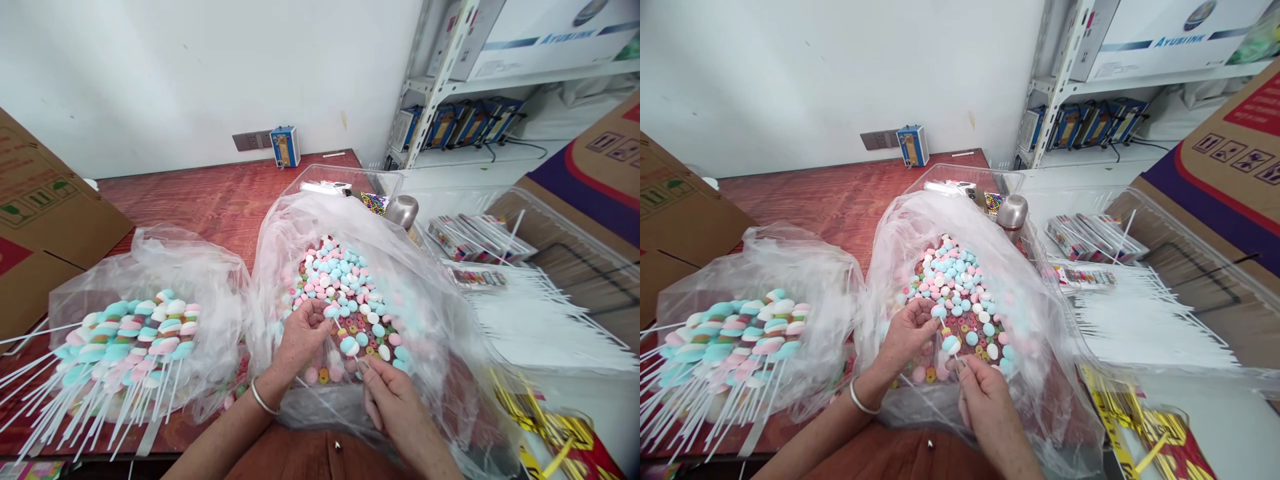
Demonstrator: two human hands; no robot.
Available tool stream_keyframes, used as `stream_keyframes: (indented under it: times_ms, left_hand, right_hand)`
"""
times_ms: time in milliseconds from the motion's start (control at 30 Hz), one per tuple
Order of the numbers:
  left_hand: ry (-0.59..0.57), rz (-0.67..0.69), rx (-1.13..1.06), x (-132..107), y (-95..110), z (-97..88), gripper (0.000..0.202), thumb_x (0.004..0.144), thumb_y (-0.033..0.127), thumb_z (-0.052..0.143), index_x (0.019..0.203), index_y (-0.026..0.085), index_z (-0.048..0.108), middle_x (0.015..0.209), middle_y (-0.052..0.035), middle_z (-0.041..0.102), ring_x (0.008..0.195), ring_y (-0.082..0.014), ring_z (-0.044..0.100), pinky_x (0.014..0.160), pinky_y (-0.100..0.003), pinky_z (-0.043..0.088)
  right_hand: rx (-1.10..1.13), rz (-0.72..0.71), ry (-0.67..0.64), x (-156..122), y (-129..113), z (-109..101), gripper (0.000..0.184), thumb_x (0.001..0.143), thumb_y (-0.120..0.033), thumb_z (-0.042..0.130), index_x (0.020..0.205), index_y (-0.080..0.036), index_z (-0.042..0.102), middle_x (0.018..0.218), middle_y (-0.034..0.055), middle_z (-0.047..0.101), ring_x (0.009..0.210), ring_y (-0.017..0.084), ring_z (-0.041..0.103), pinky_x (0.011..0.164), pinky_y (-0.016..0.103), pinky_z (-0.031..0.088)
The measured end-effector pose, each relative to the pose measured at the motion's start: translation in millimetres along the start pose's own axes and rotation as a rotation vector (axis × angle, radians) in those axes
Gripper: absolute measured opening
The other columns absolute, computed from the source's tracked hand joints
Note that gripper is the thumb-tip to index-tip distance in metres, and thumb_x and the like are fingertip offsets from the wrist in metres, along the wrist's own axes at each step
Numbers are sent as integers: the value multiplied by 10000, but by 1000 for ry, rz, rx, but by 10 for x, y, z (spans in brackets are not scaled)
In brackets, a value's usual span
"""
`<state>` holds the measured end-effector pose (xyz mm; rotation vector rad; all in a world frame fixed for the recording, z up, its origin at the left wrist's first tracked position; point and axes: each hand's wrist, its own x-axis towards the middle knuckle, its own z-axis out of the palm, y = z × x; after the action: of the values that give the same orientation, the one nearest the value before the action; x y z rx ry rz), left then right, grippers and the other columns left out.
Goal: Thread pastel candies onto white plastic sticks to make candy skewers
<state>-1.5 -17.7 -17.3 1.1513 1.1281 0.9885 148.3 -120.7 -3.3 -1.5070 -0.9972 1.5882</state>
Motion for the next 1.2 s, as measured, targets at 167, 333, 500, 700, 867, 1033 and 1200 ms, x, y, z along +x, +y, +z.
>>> stream_keyframes:
  times_ms: [167,333,500,700,867,1033,1200]
  left_hand:
    - [-34,59,41,-18,-1,19,302,759,231,684,1048,164,626,946,-48,723,814,-142,685,747,-261,558]
    - [-26,78,105,-37,-7,43,266,760,214,669,1020,161,658,910,-53,725,787,-157,690,711,-269,566]
    - [-38,122,140,-58,-70,50,262,779,204,654,1038,164,671,917,-60,718,808,-168,693,742,-288,572]
    - [-65,224,228,-85,-135,56,258,809,180,637,1063,188,686,1003,-60,708,848,-162,688,778,-284,573]
    - [-135,361,340,-179,-106,92,360,779,49,563,1084,194,686,1007,-57,696,890,-158,673,761,-260,567]
    - [-152,486,497,-274,-133,72,488,794,-5,482,1199,218,636,1064,-56,693,976,-163,651,870,-295,535]
    - [-7,491,718,-132,-157,-136,488,913,77,437,1370,237,493,1178,-75,669,1038,-175,640,902,-328,522]
  right_hand:
    - [199,75,16,-33,-24,49,426,885,-578,458,989,-185,586,349,-129,342,317,75,159,344,207,161]
    - [257,65,56,-20,-48,130,416,884,-552,476,1015,-171,580,341,-139,325,309,72,152,333,204,172]
    - [162,28,67,18,-33,144,427,890,-548,452,1022,-164,585,367,-122,354,324,79,214,353,213,167]
    - [44,-15,73,64,46,86,392,901,-515,423,1006,-173,583,424,-104,369,377,97,274,387,220,201]
    - [-191,-175,144,143,115,83,319,913,-476,398,796,-213,536,521,-54,449,466,124,388,450,231,287]
    - [-484,-291,314,255,211,28,351,921,-471,378,788,-213,576,663,3,604,598,164,521,577,251,368]
    - [-540,-210,414,281,213,-175,446,903,-575,391,690,-221,559,595,-16,559,575,161,509,559,241,353]
